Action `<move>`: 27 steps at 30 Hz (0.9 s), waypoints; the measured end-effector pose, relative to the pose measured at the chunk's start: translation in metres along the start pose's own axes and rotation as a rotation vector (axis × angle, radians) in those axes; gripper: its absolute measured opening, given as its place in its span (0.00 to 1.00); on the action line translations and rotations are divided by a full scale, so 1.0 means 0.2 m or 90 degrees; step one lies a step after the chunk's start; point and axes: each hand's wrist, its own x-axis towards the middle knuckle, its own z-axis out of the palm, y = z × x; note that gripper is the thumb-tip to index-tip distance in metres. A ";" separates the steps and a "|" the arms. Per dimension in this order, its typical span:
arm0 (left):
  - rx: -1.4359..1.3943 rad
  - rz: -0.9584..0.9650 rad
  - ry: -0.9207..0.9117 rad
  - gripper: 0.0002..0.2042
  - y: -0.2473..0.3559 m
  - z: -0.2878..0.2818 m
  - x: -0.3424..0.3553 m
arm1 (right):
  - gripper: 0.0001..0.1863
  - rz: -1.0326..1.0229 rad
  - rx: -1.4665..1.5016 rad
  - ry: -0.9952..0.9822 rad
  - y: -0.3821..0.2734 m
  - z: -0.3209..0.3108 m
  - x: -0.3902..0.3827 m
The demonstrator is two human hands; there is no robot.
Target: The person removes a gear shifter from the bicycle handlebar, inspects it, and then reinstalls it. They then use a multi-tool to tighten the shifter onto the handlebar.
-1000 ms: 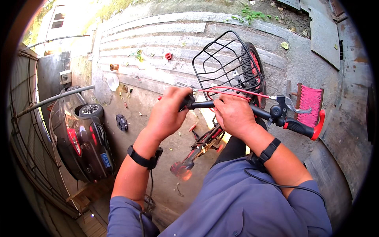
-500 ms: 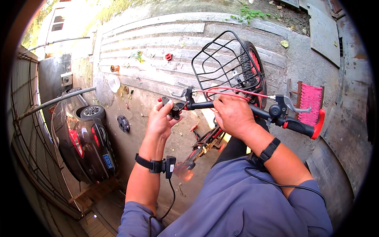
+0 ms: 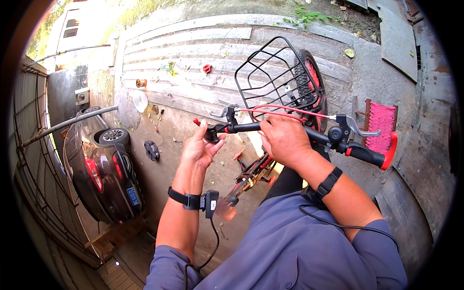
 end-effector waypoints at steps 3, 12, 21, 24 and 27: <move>-0.015 0.011 0.002 0.20 -0.02 0.00 -0.01 | 0.08 -0.002 0.001 -0.002 0.00 0.01 0.00; 0.183 0.101 -0.024 0.20 0.07 0.01 0.01 | 0.09 -0.003 -0.003 -0.013 0.00 0.01 0.00; 0.406 0.153 -0.103 0.34 0.19 0.10 -0.04 | 0.10 0.002 -0.004 -0.013 0.01 0.01 0.00; 0.466 0.226 -0.116 0.33 0.19 0.08 -0.01 | 0.10 0.011 -0.002 -0.026 0.00 0.00 0.00; 0.822 0.590 -0.178 0.31 0.20 0.13 -0.02 | 0.10 0.002 -0.014 -0.021 0.00 0.00 0.00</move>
